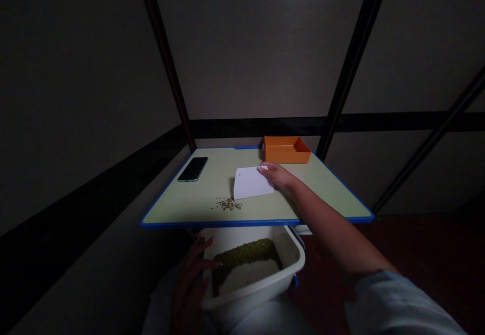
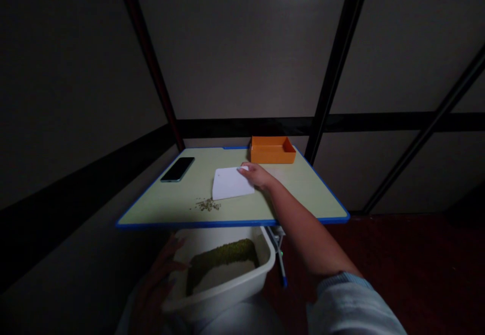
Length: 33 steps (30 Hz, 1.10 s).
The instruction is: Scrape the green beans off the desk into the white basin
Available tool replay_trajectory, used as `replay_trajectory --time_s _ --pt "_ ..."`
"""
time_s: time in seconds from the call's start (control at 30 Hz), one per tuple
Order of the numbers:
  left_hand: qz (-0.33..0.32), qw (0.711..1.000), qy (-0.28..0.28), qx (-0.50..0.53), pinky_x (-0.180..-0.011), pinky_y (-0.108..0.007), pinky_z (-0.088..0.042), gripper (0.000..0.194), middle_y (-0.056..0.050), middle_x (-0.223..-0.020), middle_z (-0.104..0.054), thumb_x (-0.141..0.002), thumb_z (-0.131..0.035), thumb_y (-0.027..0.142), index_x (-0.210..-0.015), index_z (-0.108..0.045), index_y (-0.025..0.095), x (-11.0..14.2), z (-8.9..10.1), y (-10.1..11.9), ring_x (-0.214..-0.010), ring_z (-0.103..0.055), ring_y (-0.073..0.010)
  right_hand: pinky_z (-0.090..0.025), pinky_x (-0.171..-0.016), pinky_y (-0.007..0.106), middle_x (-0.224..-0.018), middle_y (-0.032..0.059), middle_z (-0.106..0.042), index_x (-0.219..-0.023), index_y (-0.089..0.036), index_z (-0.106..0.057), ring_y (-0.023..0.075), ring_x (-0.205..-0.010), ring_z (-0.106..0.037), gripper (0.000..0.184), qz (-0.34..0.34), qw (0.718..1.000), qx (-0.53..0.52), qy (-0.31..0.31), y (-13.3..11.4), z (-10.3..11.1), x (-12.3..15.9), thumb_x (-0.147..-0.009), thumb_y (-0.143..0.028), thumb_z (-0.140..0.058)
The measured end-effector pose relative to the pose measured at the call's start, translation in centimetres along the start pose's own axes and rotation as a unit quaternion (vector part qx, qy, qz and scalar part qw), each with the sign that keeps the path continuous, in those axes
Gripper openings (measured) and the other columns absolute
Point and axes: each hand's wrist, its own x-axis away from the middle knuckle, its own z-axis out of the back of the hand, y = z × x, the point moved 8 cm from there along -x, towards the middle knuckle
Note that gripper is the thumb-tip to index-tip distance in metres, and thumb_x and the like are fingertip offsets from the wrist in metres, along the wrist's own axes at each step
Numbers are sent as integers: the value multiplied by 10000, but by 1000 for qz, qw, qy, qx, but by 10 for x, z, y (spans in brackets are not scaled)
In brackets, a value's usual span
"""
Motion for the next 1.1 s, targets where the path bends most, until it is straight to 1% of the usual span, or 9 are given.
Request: replay_trajectory --time_s 0.17,0.33,0.5,0.57,0.67,0.73,0.87,1.1 --pt "3 1000 18 13 -1155 -583 -332 236 -57 -1366 -628 -869 -564 396 -910 -760 270 -1 1 5 -1433 -376 -351 -289 -462 206 -582 -85 -494 -734 -203 -482 70 -487 -412 482 15 1000 -16 4 -1 -6 3 -634 -596 -742" --pt "20 1000 9 19 -1160 -577 -332 223 -56 -1367 -626 -861 -576 379 -888 -760 255 -2 -2 5 -1443 -357 -353 -301 -456 207 -585 -83 -499 -751 -211 -471 79 -478 -423 415 20 999 -34 16 -1 -15 3 -679 -524 -734" --pt "-8 1000 3 19 -1161 -582 -325 222 -55 -1366 -625 -862 -574 368 -916 -760 259 -1 -1 2 -1442 -358 -352 -295 -466 207 -587 -68 -501 -760 -214 -468 89 -493 -426 311 24 999 -27 15 -1 -24 3 -775 -440 -681" --pt "-14 1000 -5 12 -1168 -583 -309 225 -50 -1385 -609 -877 -560 361 -938 -752 260 -1 -1 1 -1443 -359 -346 -299 -468 210 -597 -64 -507 -769 -218 -469 96 -501 -433 318 26 999 -22 25 -2 -23 3 -781 -454 -681" --pt "-25 1000 -12 13 -1172 -566 -306 211 -34 -1414 -584 -890 -548 328 -972 -735 273 0 -1 0 -1459 -331 -331 -311 -469 215 -601 -63 -501 -775 -221 -477 102 -509 -440 361 22 999 -17 34 -2 -22 2 -751 -499 -707" --pt "-31 999 -14 15 -1178 -552 -300 203 -25 -1417 -580 -888 -552 315 -981 -729 281 -1 -2 2 -1468 -313 -322 -320 -471 217 -607 -61 -499 -770 -219 -484 104 -518 -445 384 22 999 -13 34 -2 -21 1 -733 -521 -718" --pt "-41 999 -1 20 -1192 -558 -260 192 -10 -1401 -594 -885 -557 324 -971 -727 296 -2 -3 5 -1448 -353 -315 -325 -477 219 -616 -57 -497 -760 -211 -495 101 -530 -448 412 36 999 -2 29 -3 -21 1 -714 -548 -727" --pt "-39 999 -8 14 -1196 -535 -264 191 9 -1413 -586 -885 -552 300 -976 -721 305 -3 -5 8 -1456 -341 -296 -313 -479 219 -601 -64 -494 -751 -210 -488 95 -523 -438 446 38 999 23 19 -2 -22 0 -704 -592 -715"
